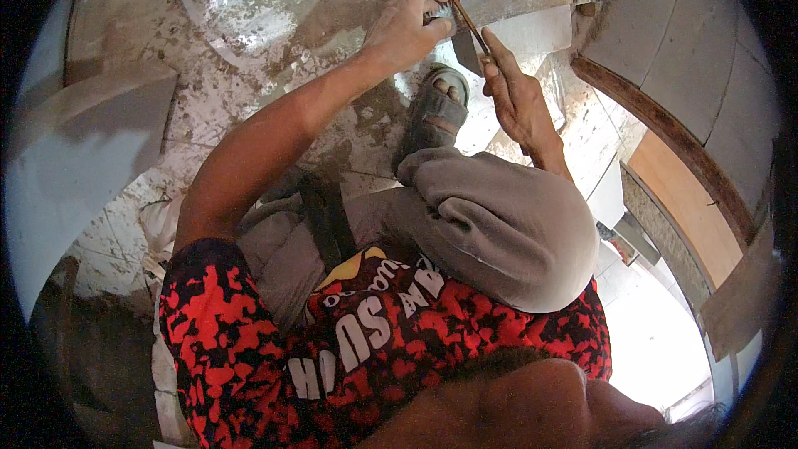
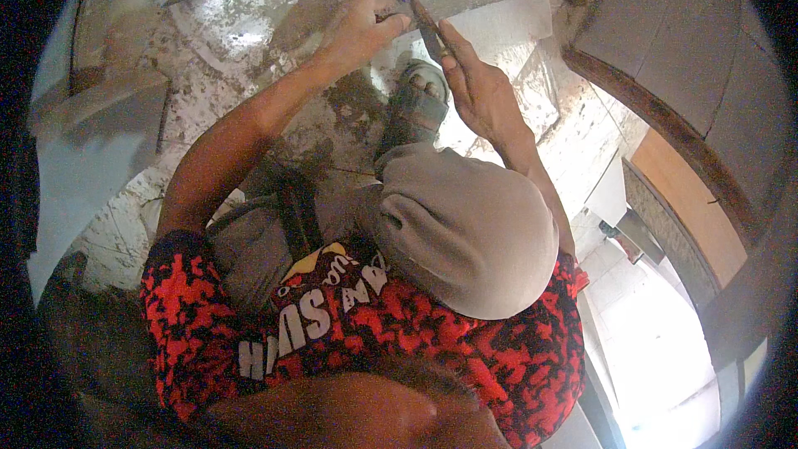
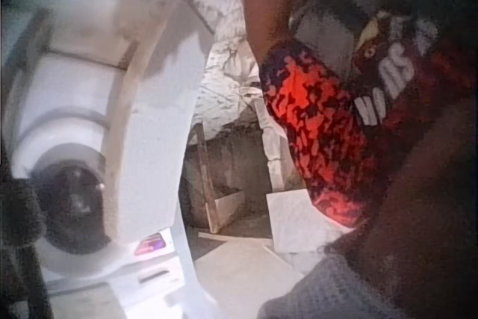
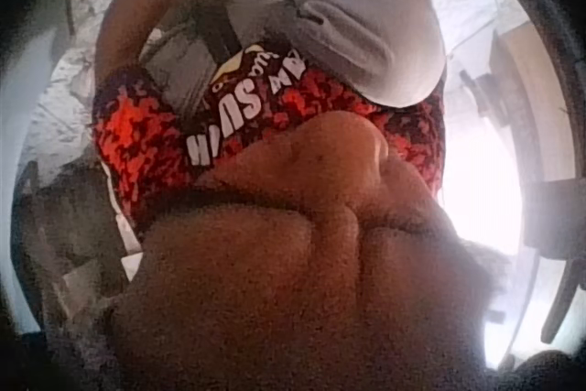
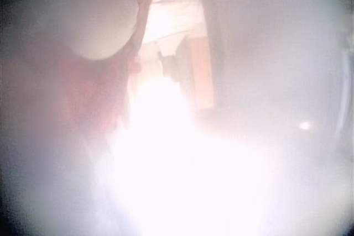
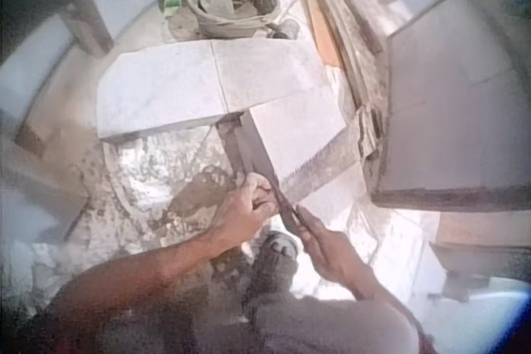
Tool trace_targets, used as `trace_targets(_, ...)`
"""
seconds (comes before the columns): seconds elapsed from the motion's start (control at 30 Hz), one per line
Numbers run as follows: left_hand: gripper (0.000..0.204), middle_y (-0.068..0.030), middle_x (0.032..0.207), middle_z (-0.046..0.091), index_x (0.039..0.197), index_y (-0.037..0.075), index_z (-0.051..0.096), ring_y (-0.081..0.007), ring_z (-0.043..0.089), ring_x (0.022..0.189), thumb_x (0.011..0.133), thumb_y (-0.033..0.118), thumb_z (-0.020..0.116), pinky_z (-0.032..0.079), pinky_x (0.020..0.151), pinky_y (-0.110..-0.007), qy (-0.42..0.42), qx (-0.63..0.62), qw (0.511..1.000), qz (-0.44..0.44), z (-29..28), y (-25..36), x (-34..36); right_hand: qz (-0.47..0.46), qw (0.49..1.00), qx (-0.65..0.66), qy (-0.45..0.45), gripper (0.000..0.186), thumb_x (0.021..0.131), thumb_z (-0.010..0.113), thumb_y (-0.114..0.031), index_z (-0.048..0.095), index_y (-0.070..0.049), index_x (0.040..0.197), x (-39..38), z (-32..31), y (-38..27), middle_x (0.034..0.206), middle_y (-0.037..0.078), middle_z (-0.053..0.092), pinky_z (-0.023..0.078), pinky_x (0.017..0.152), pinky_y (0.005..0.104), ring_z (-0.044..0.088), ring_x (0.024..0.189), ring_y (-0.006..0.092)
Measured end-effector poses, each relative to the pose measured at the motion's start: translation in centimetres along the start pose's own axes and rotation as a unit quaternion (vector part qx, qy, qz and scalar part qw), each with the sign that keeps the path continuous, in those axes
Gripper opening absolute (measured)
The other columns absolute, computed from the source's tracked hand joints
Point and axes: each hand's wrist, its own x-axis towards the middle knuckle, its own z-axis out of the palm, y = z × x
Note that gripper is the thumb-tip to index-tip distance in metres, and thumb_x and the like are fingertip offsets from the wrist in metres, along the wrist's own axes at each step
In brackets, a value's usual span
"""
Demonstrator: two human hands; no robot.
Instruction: The person saws a wooden plank by hand, first checking the saw blade and then cutting through the wood.
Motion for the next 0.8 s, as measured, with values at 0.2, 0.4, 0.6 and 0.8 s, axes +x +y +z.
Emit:
trace_targets(0.2,0.041,-0.0185,0.11,0.064,0.12,0.003,0.048,-0.0259,0.064,0.095,0.085,0.017,0.064,0.051,0.084,-0.038,0.001,0.022,1.0,0.021,0.4,-0.1,0.5,-0.027,0.998,-0.044,0.031,0.045,0.1,0.045,-0.029,0.036,-0.025,0.144,-0.6,0.1,1.0,0.1,0.025,0.066,0.052,0.077,0.0477,0.064,0.091,0.0446)
trace_targets(0.4,0.042,-0.0207,0.115,0.061,0.12,0.001,0.048,-0.0222,0.064,0.087,0.085,0.017,0.064,0.054,0.068,-0.033,-0.007,-0.01,1.0,-0.01,0.1,0.8,0.2,-0.044,0.985,-0.162,0.034,0.053,0.096,0.053,-0.026,0.034,-0.028,0.146,-1.1,0.7,1.6,0.085,0.019,0.066,0.053,0.067,0.0477,0.066,0.078,0.0399)
trace_targets(0.6,0.042,-0.0209,0.116,0.061,0.12,-0.001,0.048,-0.0241,0.062,0.096,0.085,0.017,0.065,0.052,0.073,-0.035,0.019,-0.001,0.998,-0.055,-0.3,-0.2,-0.5,-0.13,0.978,-0.158,0.05,0.056,0.094,0.056,-0.025,0.033,-0.028,0.146,2.8,1.8,0.4,0.085,0.019,0.067,0.053,0.063,0.0482,0.066,0.073,0.0395)
trace_targets(0.8,0.041,-0.0203,0.117,0.061,0.12,0.001,0.048,-0.0231,0.064,0.094,0.086,0.016,0.065,0.055,0.068,-0.033,0.009,0.022,1.0,0.007,0.7,0.2,0.6,-0.113,0.987,-0.094,0.071,0.054,0.096,0.054,-0.026,0.035,-0.024,0.146,2.4,0.7,0.1,0.091,0.021,0.068,0.054,0.07,0.0461,0.066,0.081,0.0407)
